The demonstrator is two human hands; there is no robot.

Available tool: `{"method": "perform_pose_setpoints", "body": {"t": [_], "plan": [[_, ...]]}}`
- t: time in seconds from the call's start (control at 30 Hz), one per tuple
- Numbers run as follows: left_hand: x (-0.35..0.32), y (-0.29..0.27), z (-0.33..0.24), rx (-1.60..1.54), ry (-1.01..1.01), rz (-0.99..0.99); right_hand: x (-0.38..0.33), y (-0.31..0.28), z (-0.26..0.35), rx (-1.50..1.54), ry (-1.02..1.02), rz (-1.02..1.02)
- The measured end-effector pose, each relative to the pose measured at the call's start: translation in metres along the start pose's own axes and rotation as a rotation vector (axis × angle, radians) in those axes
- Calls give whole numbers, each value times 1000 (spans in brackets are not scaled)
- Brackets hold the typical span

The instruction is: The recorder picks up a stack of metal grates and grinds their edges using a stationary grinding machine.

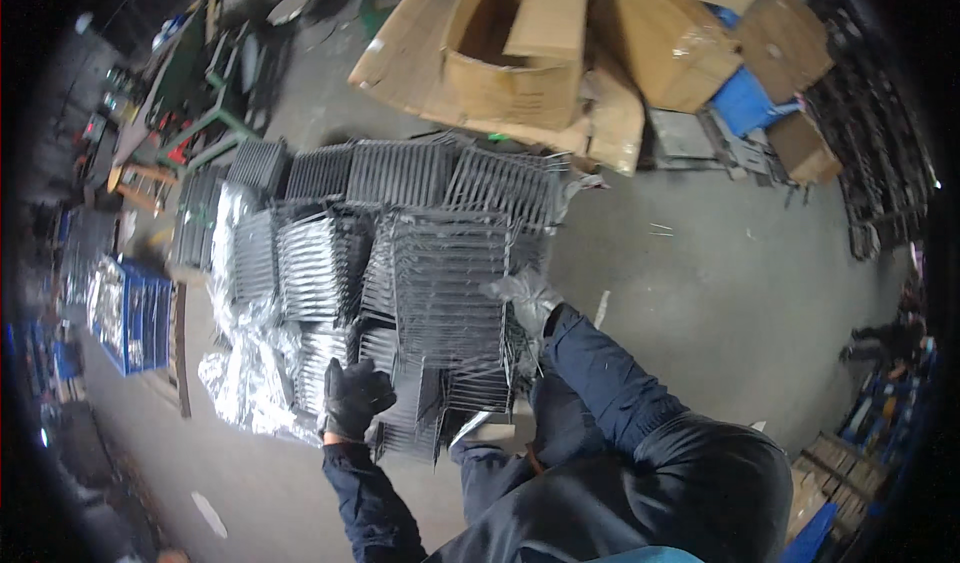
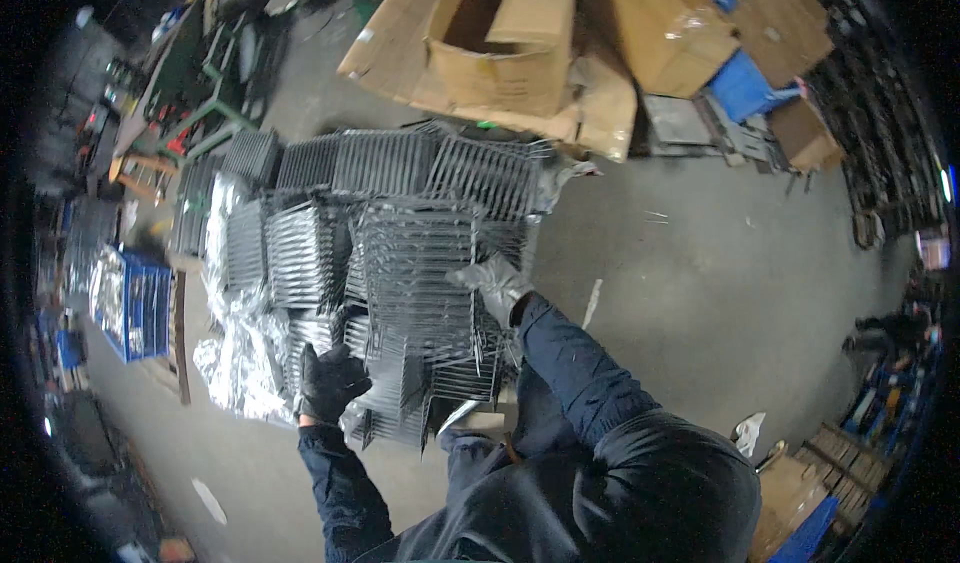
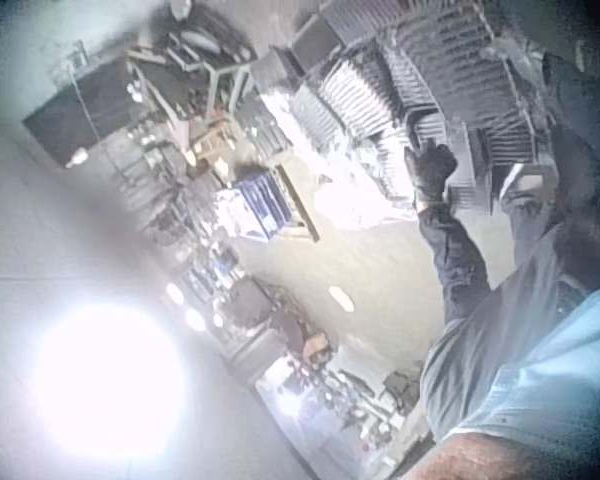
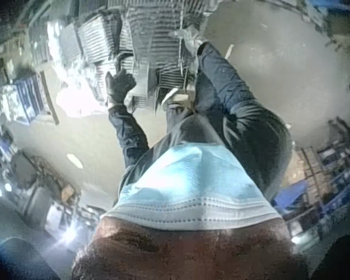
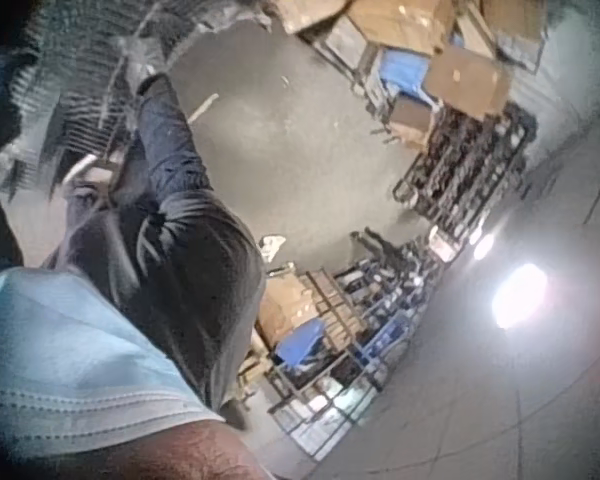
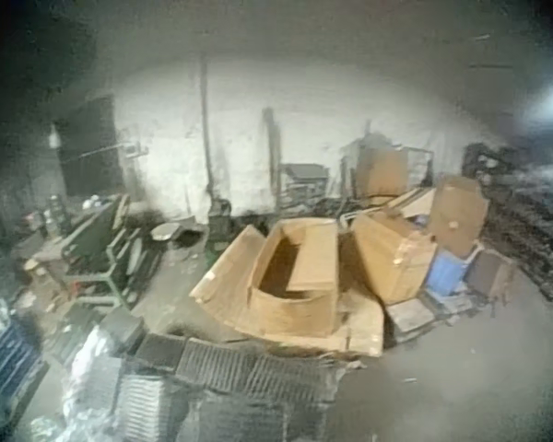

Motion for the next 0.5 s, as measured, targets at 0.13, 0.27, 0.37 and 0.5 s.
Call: {"method": "perform_pose_setpoints", "body": {"t": [0.13, 0.27, 0.37, 0.5], "plan": [[-33, 42, -10, 358, 146, 71, -93, 13, 32, -241, -44, 35], [-58, 95, 28, 510, 263, 310, -180, 59, 26, 162, -121, -60], [-77, 86, 72, 255, 44, 127, -233, 85, 33, -514, -121, -166], [-110, 76, 89, 188, 29, 304, -317, 144, 90, 152, -169, -125]]}}
Point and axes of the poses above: each hand's wrist, its own x-axis towards the middle knuckle, its own y-axis out of the palm, z = x × y, the point moved 5 cm from there along x, towards the middle knuckle, and after that the axes turned 2 degrees about y, right-handed, at the moved point
